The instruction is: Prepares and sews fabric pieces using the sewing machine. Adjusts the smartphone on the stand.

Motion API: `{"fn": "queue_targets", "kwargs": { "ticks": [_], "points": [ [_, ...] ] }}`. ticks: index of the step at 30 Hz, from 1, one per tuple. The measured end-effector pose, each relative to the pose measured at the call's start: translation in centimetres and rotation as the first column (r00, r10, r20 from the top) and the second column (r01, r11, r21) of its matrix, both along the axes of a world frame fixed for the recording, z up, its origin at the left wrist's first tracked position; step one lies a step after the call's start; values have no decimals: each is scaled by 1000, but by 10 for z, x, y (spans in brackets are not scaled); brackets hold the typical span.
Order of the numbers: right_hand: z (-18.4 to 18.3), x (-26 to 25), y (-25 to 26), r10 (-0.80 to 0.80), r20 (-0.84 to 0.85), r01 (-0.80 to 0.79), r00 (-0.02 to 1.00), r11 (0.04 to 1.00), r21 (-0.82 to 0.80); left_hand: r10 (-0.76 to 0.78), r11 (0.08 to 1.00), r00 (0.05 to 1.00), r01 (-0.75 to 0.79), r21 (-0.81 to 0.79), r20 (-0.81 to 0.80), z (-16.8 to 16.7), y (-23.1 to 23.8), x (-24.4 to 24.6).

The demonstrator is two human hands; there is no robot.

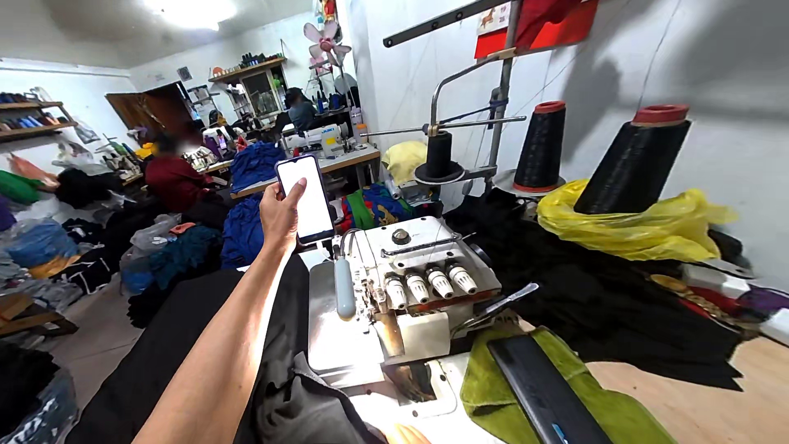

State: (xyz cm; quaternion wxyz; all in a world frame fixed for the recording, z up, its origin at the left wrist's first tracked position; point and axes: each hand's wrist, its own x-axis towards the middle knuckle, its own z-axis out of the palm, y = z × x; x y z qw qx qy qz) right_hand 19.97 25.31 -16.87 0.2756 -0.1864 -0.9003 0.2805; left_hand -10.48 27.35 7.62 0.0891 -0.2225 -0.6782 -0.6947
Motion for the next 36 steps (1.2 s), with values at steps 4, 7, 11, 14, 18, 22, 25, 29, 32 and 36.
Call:
{"fn": "queue_targets", "kwargs": {
  "ticks": [4, 7, 11, 14, 18, 22, 25, 29, 32, 36],
  "points": [
    [2, 1, 0, 1, -24, -1, 1000, 1000, 4, 38, 999, 999, -38, -27, -11, -11, -19, 3],
    [4, 3, -1, -7, -42, 8, 999, 1000, 8, 53, 996, 999, -54, -73, -14, -28, -54, 38],
    [3, 4, -1, -48, -98, 50, 994, 999, 19, -5, 988, 985, -21, -150, -171, -81, -119, 134],
    [10, 2, 3, -90, -125, 72, 988, 987, -145, -184, 940, 915, 58, -335, -358, -139, -153, 218],
    [42, 1, -1, -88, -264, 27, 960, 973, -228, -75, 817, 833, -264, -513, -548, -182, -148, 248],
    [67, 3, 1, -53, -385, 43, 922, 998, -35, 75, 732, 767, -476, -487, -638, -174, -151, 227],
    [69, 8, 9, -110, -389, 118, 915, 993, -4, 25, 722, 719, -493, -485, -695, -154, -169, 210],
    [70, 6, 15, -122, -378, 103, 918, 992, -70, -150, 788, 645, -380, -484, -750, -93, -168, 180],
    [77, -2, 19, -93, -377, 50, 922, 991, -120, -293, 837, 735, -112, -536, -611, -84, -168, 174],
    [76, -4, 23, -42, -375, 3, 926, 994, -105, -305, 862, 850, 54, -505, -430, -117, -192, 191]
  ]
}}
